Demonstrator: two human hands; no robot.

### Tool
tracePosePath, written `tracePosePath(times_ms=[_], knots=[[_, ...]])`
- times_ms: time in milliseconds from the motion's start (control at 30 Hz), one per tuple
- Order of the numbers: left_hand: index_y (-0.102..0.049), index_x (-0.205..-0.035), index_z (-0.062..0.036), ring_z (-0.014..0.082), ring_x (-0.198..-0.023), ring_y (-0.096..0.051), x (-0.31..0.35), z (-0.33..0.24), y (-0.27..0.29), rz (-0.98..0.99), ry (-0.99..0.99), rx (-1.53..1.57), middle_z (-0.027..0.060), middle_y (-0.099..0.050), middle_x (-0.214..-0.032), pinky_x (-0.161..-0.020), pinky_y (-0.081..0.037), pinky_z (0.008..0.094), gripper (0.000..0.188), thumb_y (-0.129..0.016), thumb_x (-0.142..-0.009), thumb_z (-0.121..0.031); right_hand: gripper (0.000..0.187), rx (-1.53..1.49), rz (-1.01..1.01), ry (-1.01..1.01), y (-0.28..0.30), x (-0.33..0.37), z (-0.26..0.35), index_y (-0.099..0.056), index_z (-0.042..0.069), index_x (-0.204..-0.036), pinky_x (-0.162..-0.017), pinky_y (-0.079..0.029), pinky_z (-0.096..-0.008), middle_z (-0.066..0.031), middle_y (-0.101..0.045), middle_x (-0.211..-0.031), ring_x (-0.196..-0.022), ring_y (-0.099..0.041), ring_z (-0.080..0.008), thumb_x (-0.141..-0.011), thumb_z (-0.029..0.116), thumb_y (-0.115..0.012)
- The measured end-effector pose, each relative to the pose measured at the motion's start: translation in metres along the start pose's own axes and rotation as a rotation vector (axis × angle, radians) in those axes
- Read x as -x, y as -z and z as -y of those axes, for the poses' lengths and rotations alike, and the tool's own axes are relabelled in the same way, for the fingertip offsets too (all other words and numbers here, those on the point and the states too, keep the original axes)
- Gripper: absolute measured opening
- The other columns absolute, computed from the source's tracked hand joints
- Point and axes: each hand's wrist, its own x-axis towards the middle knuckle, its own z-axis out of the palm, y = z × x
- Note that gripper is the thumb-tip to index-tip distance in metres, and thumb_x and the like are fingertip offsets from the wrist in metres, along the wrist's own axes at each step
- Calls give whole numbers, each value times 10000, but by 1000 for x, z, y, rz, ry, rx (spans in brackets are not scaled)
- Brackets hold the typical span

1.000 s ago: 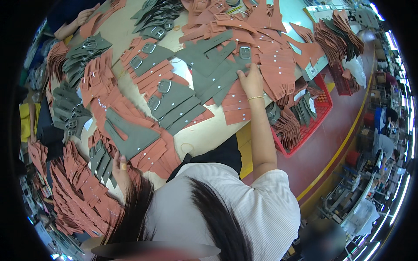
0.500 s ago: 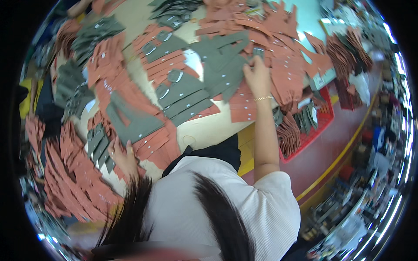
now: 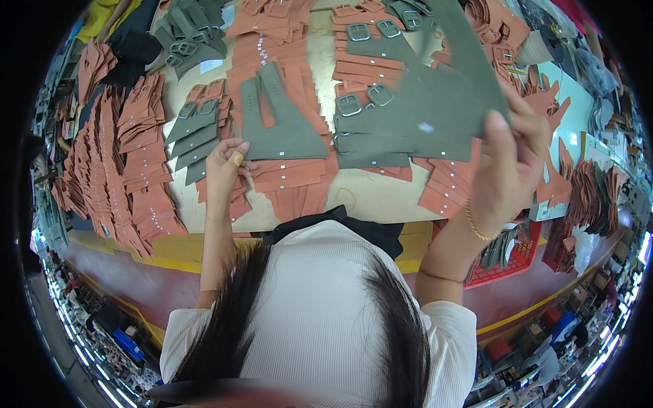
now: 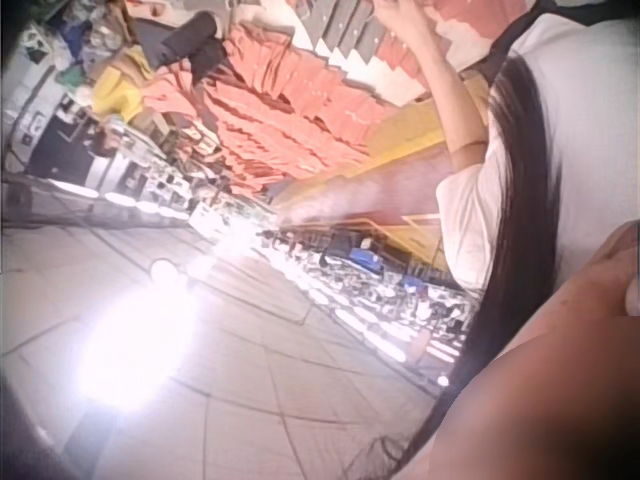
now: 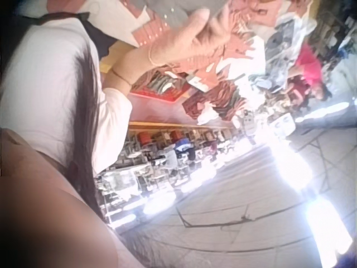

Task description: The person sorts and stacks pre-cut fabric pieces with metal buckles on a table. They pick up individual pieces, align them, and place them into neat piles, occasionally moving between different color groups.

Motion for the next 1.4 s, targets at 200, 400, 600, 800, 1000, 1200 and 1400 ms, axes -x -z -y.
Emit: tracePosePath(times_ms=[200, 400, 600, 800, 1000, 1200, 1400], knots=[[-517, -1134, 128, 243, -753, -714, -6, 4, 11, 77, 169, 313, 133, -615, -872, -580, -568, 267, 684, -460, -980, -537, 128, -651, 239, -874, -103, 81, -85, -512, 98, -888, -704, -590, -303, 7, -549, -796, -749, -614, -99, -928, 69, -630], [-505, -1166, 32, 121, -637, -615, -11, -3, 11, 160, 211, 148, 64, -625, -894, -542, -518, 243, 511, -556, -966, -435, 155, -442, 237, -1051, -134, 132, -137, -459, 51, -930, -764, -606, -309, -45, -562, -900, -810, -631, -121, -953, 98, -604], [-472, -1210, 43, 182, -715, -678, 0, -18, 5, 245, 189, 19, 107, -608, -1005, -559, -564, 242, 452, -712, -869, -132, 183, -399, 336, -1023, -132, 122, -134, -459, 28, -945, -741, -606, -294, -75, -594, -889, -833, -642, -135, -948, 118, -618], [-483, -1192, 46, 234, -773, -712, -4, -19, 2, 165, 195, 136, 119, -612, -1052, -618, -594, 240, 401, -688, -880, -102, 141, 360, 635, -479, -88, 94, -120, -605, 37, -856, -651, -530, -320, -79, -636, -863, -767, -634, -159, -878, 147, -689], [-492, -1193, 28, 232, -784, -717, -17, -17, 7, 216, 213, 112, 122, -638, -1057, -578, -594, 213, 342, -640, -928, -129, 184, 1012, 563, 162, -14, 57, -122, -622, 90, -912, -926, -429, -421, -69, -569, -1178, -1095, -511, -304, -758, 101, -722], [-484, -1218, 54, 221, -757, -714, -16, -14, 5, 199, 195, 104, 121, -635, -1049, -566, -588, 207, 384, -646, -924, -131, 218, 1052, 676, 198, 8, 75, -128, -594, 120, -884, -973, -353, -488, -59, -498, -1283, -1189, -420, -329, -726, 115, -743], [-442, -1255, 93, 221, -756, -714, -14, -15, 2, 181, 172, 71, 147, -616, -1069, -569, -585, 203, 440, -642, -921, -114, 202, 1042, 685, 384, 17, 104, -143, -592, 174, -802, -998, -287, -513, -23, -492, -1269, -1218, -390, -298, -703, 161, -767]])
